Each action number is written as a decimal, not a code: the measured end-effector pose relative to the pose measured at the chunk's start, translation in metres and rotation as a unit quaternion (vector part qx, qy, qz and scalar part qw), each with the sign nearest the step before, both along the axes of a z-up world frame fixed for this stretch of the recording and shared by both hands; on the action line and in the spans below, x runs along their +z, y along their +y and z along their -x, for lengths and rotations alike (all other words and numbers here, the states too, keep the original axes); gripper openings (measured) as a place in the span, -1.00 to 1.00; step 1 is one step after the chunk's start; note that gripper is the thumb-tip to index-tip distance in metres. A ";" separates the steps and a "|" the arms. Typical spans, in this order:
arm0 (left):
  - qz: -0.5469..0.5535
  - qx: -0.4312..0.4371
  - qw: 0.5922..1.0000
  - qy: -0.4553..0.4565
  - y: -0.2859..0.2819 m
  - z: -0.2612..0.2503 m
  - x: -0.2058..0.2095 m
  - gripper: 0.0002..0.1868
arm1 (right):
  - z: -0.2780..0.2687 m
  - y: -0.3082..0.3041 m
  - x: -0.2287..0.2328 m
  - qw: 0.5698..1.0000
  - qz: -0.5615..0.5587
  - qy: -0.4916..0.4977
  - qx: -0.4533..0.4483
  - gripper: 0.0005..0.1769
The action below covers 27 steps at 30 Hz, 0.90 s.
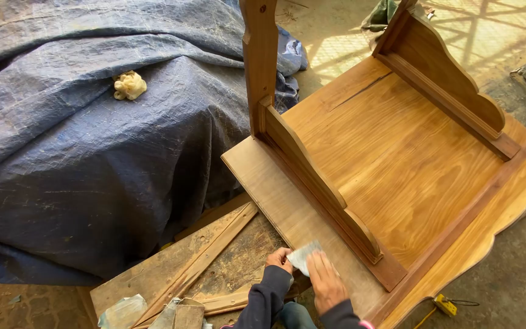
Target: Sanding the edges and surfaces of a wooden shelf unit using sandpaper.
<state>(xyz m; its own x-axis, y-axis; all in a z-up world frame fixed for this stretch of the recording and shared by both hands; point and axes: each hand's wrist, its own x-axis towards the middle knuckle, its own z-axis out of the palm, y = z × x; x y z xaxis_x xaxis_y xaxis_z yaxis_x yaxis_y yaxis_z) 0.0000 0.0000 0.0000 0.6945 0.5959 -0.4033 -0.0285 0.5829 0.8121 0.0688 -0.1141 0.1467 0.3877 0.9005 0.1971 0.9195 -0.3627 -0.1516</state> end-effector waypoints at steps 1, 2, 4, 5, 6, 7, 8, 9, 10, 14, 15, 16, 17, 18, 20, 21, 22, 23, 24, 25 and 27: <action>0.001 -0.003 1.000 -0.001 0.000 0.002 -0.002 -0.82 | -0.003 -0.003 -0.003 1.000 0.001 -0.001 -0.003 -0.24; -0.063 -0.012 0.997 0.034 -0.001 0.004 -0.003 -0.89 | -0.007 -0.007 -0.006 1.000 0.001 -0.001 -0.010 -0.26; -0.131 -0.028 0.989 0.068 0.006 0.006 0.008 -0.92 | -0.026 0.016 0.000 1.000 -0.004 -0.002 -0.024 -0.27; -0.094 -0.045 0.990 0.091 0.008 0.007 0.020 -0.91 | -0.040 0.040 0.008 0.999 0.010 0.028 -0.039 -0.33; -0.057 -0.063 0.990 0.114 0.009 0.008 0.031 -0.90 | -0.056 0.062 0.017 0.997 0.023 0.058 -0.054 -0.38; -0.058 -0.071 0.989 0.117 0.008 0.010 0.033 -0.90 | -0.054 0.066 0.016 0.996 0.022 0.062 -0.062 -0.38; -0.053 -0.059 0.990 0.113 0.007 0.011 0.036 -0.88 | -0.052 0.071 0.015 0.995 0.023 0.055 -0.076 -0.44; -0.047 -0.051 0.992 0.108 0.005 0.012 0.038 -0.87 | -0.051 0.074 0.014 0.994 0.024 0.046 -0.093 -0.49; -0.048 -0.062 0.991 0.110 0.005 0.014 0.038 -0.87 | -0.041 0.055 0.016 0.993 0.023 0.049 -0.103 -0.49; -0.043 -0.064 0.989 0.124 0.011 0.014 0.037 -0.84 | -0.017 -0.036 0.001 0.990 0.037 -0.076 -0.117 -0.37; -0.050 -0.063 0.990 0.116 0.012 0.011 0.036 -0.85 | -0.014 -0.066 -0.008 0.981 0.065 -0.102 -0.150 -0.37; -0.049 -0.066 0.990 0.113 0.013 0.011 0.035 -0.85 | -0.016 -0.062 -0.025 0.980 0.066 -0.104 -0.154 -0.37; -0.067 -0.066 0.989 0.117 0.011 0.013 0.032 -0.83 | -0.016 -0.061 -0.042 0.977 0.082 -0.083 -0.177 -0.41; -0.085 -0.066 0.987 0.120 0.007 0.014 0.030 -0.81 | -0.016 -0.062 -0.059 0.973 0.098 -0.062 -0.199 -0.45; -0.079 -0.067 0.987 0.122 0.009 0.011 0.017 -0.83 | -0.011 0.011 -0.014 0.986 0.024 -0.007 -0.165 -0.43; -0.068 -0.057 0.988 0.126 0.009 0.010 0.010 -0.84 | -0.010 0.046 0.008 0.991 -0.050 0.047 -0.117 -0.40; -0.070 -0.062 0.988 0.126 0.007 0.009 0.004 -0.84 | -0.022 0.051 -0.001 0.990 -0.051 0.047 -0.122 -0.40; -0.066 -0.057 0.990 0.108 0.008 0.011 -0.002 -0.84 | -0.031 0.056 -0.010 0.994 -0.056 0.027 -0.094 -0.43; -0.062 -0.053 0.993 0.090 0.009 0.014 -0.008 -0.83 | -0.040 0.063 -0.019 0.996 -0.061 0.007 -0.066 -0.46; -0.064 -0.060 0.992 0.093 0.011 0.016 0.000 -0.83 | -0.037 0.046 -0.009 0.995 -0.062 0.010 -0.073 -0.46; -0.055 -0.080 0.988 0.119 0.015 0.012 0.017 -0.86 | -0.037 0.014 0.016 0.992 0.011 0.009 -0.127 -0.43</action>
<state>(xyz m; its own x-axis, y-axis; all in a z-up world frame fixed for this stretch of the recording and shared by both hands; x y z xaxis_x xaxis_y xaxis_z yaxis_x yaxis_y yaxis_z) -0.0124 0.0152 0.0172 0.6761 0.5350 -0.5066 0.2571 0.4731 0.8427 0.1062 -0.1001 0.1623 0.6057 0.7774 0.1696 0.7954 -0.5856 -0.1561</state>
